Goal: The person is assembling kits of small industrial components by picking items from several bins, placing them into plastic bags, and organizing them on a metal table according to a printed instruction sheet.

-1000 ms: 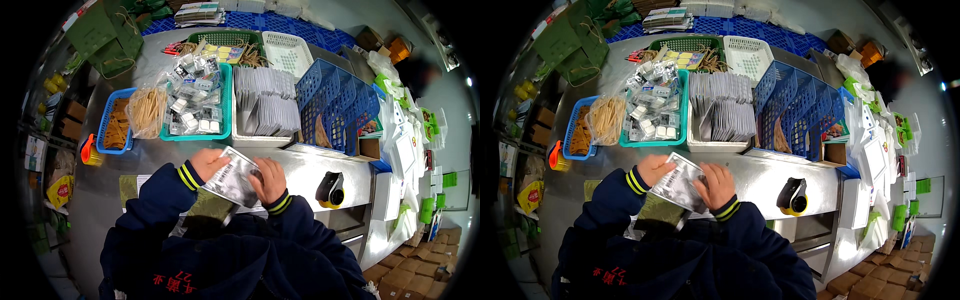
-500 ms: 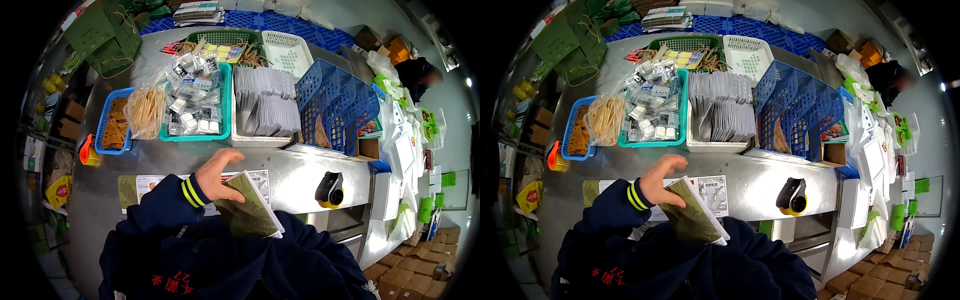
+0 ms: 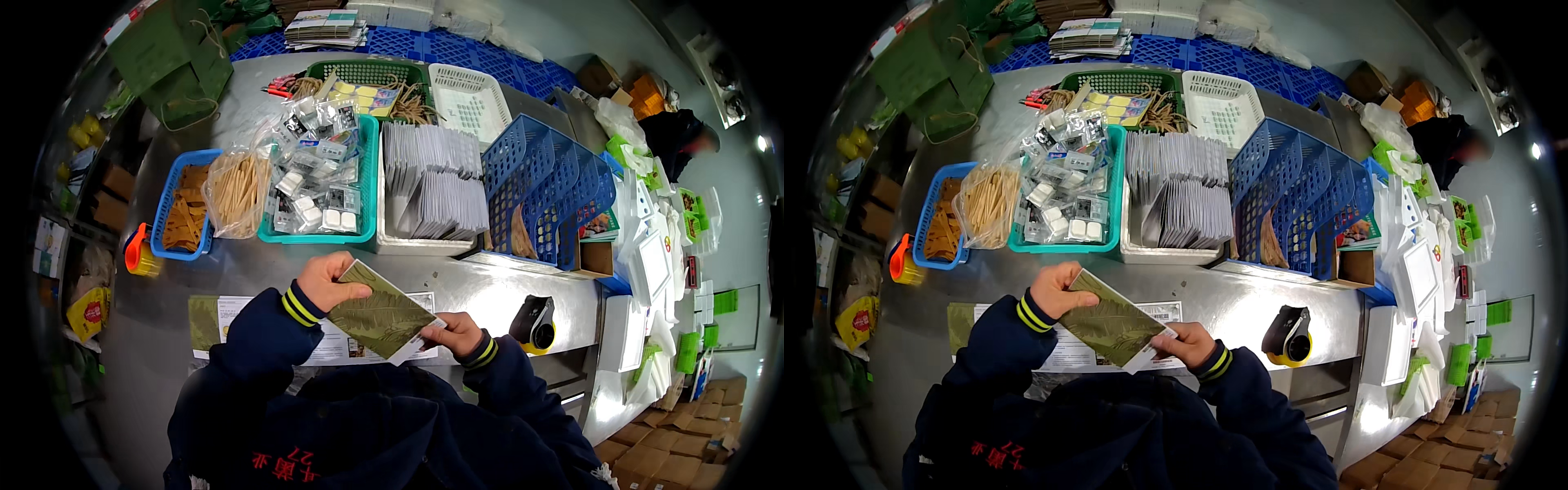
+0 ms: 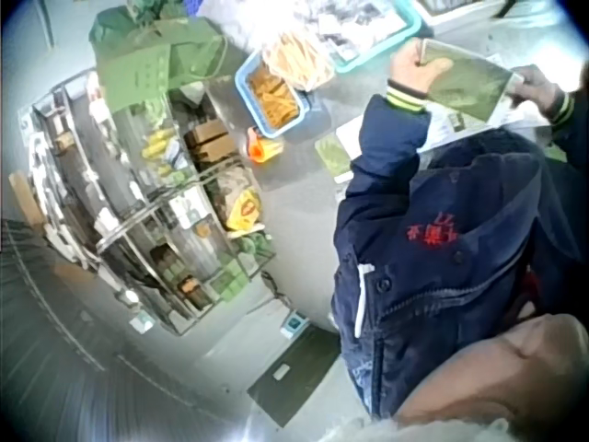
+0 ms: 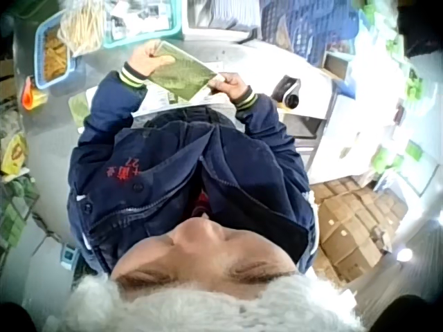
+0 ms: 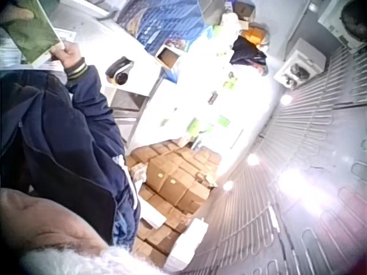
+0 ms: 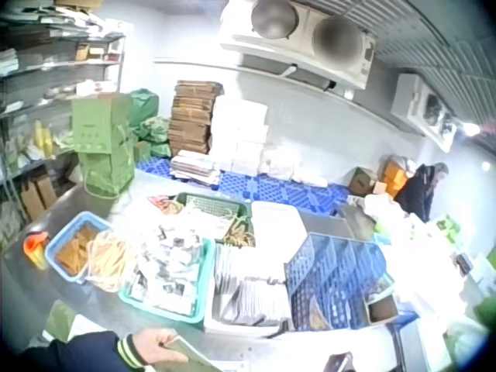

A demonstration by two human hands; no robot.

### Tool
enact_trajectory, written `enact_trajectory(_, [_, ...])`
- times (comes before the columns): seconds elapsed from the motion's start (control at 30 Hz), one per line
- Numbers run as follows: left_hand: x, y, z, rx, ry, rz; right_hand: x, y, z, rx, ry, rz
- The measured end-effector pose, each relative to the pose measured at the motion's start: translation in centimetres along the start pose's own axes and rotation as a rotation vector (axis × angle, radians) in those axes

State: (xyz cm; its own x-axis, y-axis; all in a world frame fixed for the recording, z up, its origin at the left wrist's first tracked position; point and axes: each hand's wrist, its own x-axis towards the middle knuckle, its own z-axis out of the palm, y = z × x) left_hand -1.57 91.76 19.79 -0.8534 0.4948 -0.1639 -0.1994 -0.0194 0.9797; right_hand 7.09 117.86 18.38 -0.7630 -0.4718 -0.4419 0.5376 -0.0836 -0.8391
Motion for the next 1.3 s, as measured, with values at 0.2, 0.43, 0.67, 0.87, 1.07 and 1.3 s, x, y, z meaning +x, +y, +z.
enact_trajectory(0.2, [5.5, -6.2, 1.1, -0.365, 0.210, 0.121, 1.8, -0.3, 0.9, -0.188, 0.507, -0.389])
enact_trajectory(0.43, [13.0, -12.0, 5.3, 0.970, 0.362, 0.232, 5.3, -9.2, -3.5, -0.349, 0.721, -0.485])
enact_trajectory(0.67, [13.1, -12.5, 11.6, 1.231, 0.215, 0.159, 11.1, -8.4, -7.8, -0.711, 0.803, -0.387])
enact_trajectory(0.87, [12.4, -12.1, 13.2, 1.069, 0.304, 0.186, 14.3, -10.5, -5.4, -1.391, 0.936, -0.127])
enact_trajectory(1.07, [12.1, -14.0, 14.5, -0.281, 0.194, 0.272, 18.9, -7.7, -4.0, -1.423, 0.857, 0.034])
enact_trajectory(1.3, [5.8, -12.9, 9.2, 0.723, 0.236, 0.371, 17.6, -6.9, -4.3, -1.475, 0.751, 0.060])
